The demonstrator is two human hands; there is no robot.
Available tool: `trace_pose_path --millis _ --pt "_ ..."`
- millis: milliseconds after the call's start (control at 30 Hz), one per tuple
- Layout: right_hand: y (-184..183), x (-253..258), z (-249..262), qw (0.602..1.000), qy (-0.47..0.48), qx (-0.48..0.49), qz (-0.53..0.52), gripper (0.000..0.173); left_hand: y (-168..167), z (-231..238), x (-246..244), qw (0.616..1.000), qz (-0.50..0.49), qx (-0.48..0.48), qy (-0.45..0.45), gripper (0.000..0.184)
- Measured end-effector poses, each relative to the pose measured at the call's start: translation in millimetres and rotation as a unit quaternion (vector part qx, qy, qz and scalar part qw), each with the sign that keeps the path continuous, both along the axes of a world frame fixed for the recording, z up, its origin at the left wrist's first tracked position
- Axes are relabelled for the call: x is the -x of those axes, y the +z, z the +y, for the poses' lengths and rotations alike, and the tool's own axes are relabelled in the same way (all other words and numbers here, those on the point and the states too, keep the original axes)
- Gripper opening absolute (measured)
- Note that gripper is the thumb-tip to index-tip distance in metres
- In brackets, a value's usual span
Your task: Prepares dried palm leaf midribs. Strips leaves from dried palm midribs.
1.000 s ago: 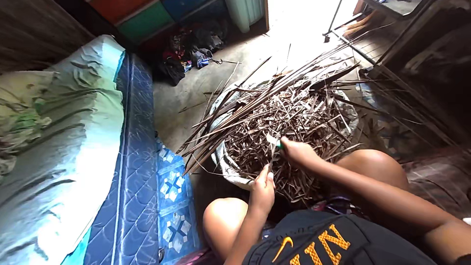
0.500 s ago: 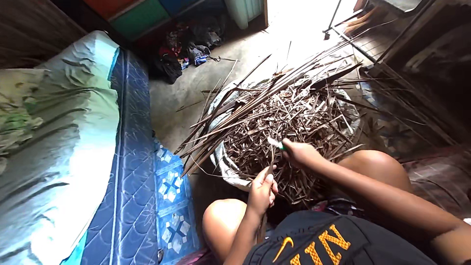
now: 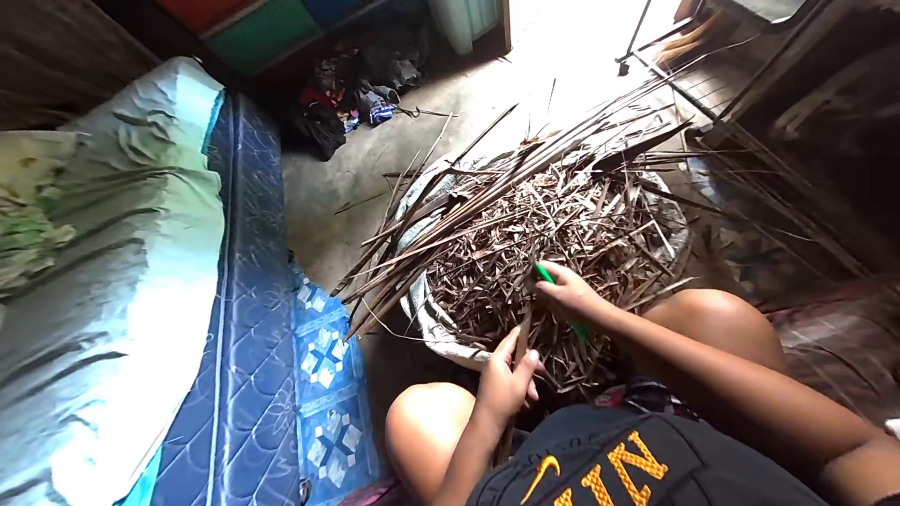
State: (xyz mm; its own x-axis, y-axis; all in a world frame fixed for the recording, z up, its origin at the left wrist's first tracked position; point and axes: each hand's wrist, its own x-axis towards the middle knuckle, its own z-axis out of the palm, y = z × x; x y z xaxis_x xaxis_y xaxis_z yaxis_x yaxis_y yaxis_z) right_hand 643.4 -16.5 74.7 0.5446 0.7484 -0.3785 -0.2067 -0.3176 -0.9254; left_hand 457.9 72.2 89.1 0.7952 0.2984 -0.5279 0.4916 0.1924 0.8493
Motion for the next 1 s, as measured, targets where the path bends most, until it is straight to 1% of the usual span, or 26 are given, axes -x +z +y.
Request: trace_pose_path --millis 33,67,100,133,167,233,267,333,400,467,533,600,667,733,767,867,933,1000 --pt "-4 -9 1 0.999 -0.046 -0.004 0.009 0.018 -2 0 3 1.000 0.014 -0.022 -0.015 0.055" --pt "-9 -18 1 0.996 -0.089 0.002 0.007 0.019 -4 0 6 0.998 0.027 -0.061 -0.023 0.053" --pt "-12 -26 0 0.993 -0.119 0.013 -0.011 0.022 -6 -1 8 0.992 0.039 -0.119 -0.029 0.049" --pt "-15 -32 -3 0.991 -0.128 0.023 -0.041 0.023 -8 -2 10 0.980 0.051 -0.190 -0.035 0.046" --pt "-14 -33 -8 0.991 -0.106 0.034 -0.072 0.024 -10 -3 11 0.966 0.058 -0.249 -0.035 0.046" --pt "-5 -21 -18 0.992 0.009 0.061 -0.107 0.035 -15 -7 13 0.944 0.045 -0.326 -0.013 0.047" --pt "-1 -10 -23 0.989 0.069 0.073 -0.110 0.041 -16 -9 13 0.935 0.041 -0.353 -0.008 0.047" --pt "1 14 -29 0.980 0.155 0.082 -0.091 0.045 -17 -12 13 0.916 0.033 -0.399 -0.009 0.047" --pt "0 29 -31 0.981 0.178 0.074 -0.026 0.048 -19 -15 13 0.903 0.029 -0.429 -0.015 0.046" --pt "-2 34 -31 0.987 0.148 0.035 0.057 0.054 -21 -18 16 0.900 0.023 -0.434 -0.018 0.046" --pt "-4 29 -30 0.989 0.100 -0.005 0.107 0.054 -22 -21 19 0.909 0.009 -0.417 -0.015 0.047" --pt "-6 17 -30 0.987 0.083 -0.031 0.134 0.054 -20 -22 23 0.935 -0.007 -0.353 -0.008 0.046" --pt "-1 7 -32 0.980 0.114 -0.036 0.160 0.053 -19 -19 25 0.967 -0.006 -0.253 0.014 0.045" --pt "6 7 -36 0.972 0.160 -0.036 0.170 0.055 -16 -14 27 0.989 -0.011 -0.142 0.040 0.045" --pt "8 10 -38 0.968 0.178 -0.036 0.172 0.055 -14 -14 28 0.993 -0.017 -0.101 0.057 0.043" --pt "10 19 -42 0.963 0.199 -0.043 0.174 0.054 -5 -13 29 0.996 -0.030 -0.017 0.084 0.025" --pt "9 21 -44 0.970 0.175 -0.054 0.162 0.054 -3 -13 31 0.995 -0.043 0.020 0.082 0.020" --pt "10 18 -43 0.983 0.111 -0.065 0.131 0.054 -3 -14 34 0.995 -0.053 0.044 0.071 0.023"
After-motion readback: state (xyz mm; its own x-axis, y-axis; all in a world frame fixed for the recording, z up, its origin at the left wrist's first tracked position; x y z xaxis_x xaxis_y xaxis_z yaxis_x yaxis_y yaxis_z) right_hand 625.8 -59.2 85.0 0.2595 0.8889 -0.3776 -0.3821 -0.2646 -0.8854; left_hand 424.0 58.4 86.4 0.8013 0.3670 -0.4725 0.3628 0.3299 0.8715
